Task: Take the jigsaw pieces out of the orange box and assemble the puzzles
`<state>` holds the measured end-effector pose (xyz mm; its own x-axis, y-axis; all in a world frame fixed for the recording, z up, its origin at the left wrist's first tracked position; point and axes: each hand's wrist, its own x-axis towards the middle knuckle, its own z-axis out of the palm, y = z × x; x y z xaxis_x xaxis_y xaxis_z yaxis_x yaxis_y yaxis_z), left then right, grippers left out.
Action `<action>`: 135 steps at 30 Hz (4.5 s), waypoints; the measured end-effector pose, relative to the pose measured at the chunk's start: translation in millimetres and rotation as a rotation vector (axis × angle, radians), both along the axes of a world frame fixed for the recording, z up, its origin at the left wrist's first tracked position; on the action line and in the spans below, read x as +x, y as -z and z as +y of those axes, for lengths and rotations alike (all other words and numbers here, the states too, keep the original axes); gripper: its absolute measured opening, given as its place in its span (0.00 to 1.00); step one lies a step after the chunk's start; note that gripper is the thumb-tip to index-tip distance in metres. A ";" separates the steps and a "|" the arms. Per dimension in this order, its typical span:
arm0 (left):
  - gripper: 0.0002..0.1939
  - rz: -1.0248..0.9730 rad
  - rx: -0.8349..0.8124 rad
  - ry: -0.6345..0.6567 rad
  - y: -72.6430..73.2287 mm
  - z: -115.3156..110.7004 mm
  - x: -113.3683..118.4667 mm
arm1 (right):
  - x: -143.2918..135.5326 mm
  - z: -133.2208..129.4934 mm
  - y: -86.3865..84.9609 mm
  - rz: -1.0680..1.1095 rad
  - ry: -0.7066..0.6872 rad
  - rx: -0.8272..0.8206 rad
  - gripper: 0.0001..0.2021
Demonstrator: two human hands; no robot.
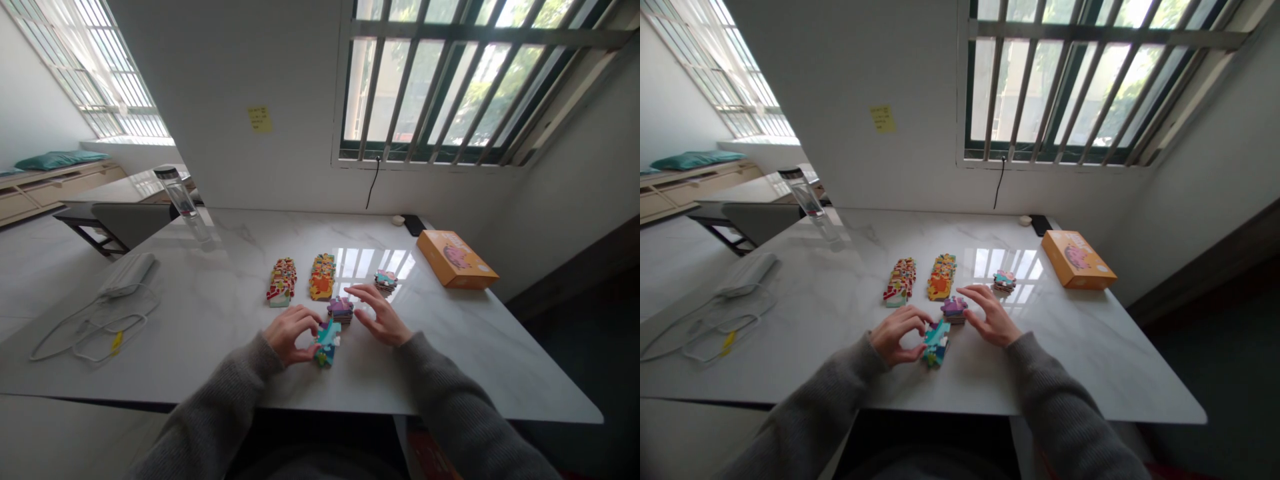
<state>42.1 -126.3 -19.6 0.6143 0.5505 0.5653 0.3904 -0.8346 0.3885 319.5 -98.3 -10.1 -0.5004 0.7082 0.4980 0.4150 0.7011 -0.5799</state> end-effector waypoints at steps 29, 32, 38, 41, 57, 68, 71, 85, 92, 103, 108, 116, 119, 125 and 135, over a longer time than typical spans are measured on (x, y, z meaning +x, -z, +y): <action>0.19 -0.108 -0.042 -0.092 29.4 62.1 30.8 | 104.7 74.4 36.1 -0.025 0.486 0.167 0.14; 0.17 -0.122 -0.059 -0.097 29.3 61.2 32.1 | 109.2 77.1 41.5 -0.017 0.476 0.112 0.15; 0.14 -0.126 -0.055 -0.066 28.2 60.9 31.2 | 108.5 78.1 42.5 -0.032 0.408 0.055 0.12; 0.13 -0.108 -0.072 -0.059 29.2 60.8 31.2 | 107.3 75.6 40.5 -0.045 0.398 0.024 0.12; 0.10 -0.069 -0.106 -0.052 26.3 58.1 31.9 | -0.6 12.2 13.0 -0.169 0.052 0.194 0.16; 0.13 -0.108 -0.130 -0.050 18.8 54.8 25.3 | -5.8 10.4 19.7 -0.122 -0.011 0.074 0.12; 0.08 -0.059 -0.222 -0.024 11.0 42.7 12.2 | -6.1 9.8 19.4 -0.112 -0.014 0.065 0.12; 0.17 0.235 -0.222 0.066 13.7 -0.2 -2.0 | -5.9 8.3 15.2 -0.134 -0.023 0.072 0.14; 0.13 -0.011 -0.189 0.045 2.2 3.7 -0.2 | -5.6 8.0 15.2 -0.177 -0.023 0.094 0.14; 0.13 -0.018 0.184 -0.043 -16.2 30.5 34.4 | -12.2 -1.2 6.2 0.215 0.127 -0.033 0.11; 0.07 0.079 0.308 -0.052 -19.3 36.7 41.1 | -25.6 -3.3 9.7 0.416 0.135 -0.187 0.12; 0.07 -0.107 0.314 -0.229 -16.6 43.2 44.6 | -28.0 1.6 10.7 0.556 0.115 -0.362 0.14; 0.12 -0.126 0.216 -0.220 -12.9 39.3 48.6 | -28.7 3.2 14.9 0.580 0.134 -0.372 0.13; 0.18 -0.087 0.178 -0.211 -4.2 38.5 50.4 | -31.9 2.9 18.3 0.634 0.134 -0.433 0.12; 0.16 -0.170 0.135 -0.205 2.2 42.3 47.9 | -31.8 0.7 12.6 0.520 0.222 -0.321 0.10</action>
